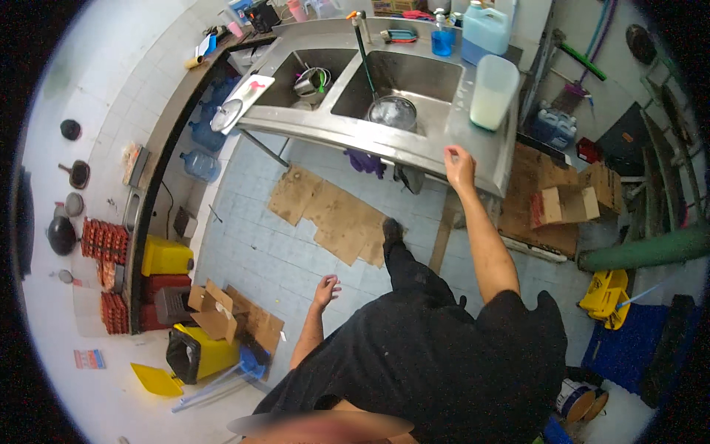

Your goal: The person washes a plate, a pot, and several bowls by hand with a sponge and soapy water in a sink, then rinses them and places the plate on a rack.

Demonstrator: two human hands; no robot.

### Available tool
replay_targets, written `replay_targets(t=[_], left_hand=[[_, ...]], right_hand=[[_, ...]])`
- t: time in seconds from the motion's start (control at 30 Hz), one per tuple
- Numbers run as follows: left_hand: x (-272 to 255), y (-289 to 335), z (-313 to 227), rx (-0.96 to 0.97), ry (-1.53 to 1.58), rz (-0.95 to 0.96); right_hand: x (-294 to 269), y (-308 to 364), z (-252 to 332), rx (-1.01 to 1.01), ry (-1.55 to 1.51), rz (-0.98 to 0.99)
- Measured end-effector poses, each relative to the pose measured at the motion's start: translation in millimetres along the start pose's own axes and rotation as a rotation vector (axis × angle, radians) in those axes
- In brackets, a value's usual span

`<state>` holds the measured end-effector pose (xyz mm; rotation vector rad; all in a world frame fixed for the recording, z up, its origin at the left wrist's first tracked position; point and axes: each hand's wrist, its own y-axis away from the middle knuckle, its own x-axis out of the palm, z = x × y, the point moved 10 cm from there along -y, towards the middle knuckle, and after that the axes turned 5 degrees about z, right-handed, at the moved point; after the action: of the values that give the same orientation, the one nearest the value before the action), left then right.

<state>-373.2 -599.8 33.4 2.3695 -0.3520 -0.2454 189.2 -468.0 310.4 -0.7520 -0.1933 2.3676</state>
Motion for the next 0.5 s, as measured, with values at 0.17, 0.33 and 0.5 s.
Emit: replay_targets(t=[0.17,0.33,0.5], left_hand=[[-116,-60,5,-0.224,0.155,-0.358],[-155,-25,38,-0.505,0.182,-0.363],[-114,0,57,-0.327,0.141,-0.218]], right_hand=[[189,-173,-110,0.054,0.301,0.286],[345,-176,-209,-0.037,1.097,0.928],[437,-175,-229,0.073,0.970,1.269]])
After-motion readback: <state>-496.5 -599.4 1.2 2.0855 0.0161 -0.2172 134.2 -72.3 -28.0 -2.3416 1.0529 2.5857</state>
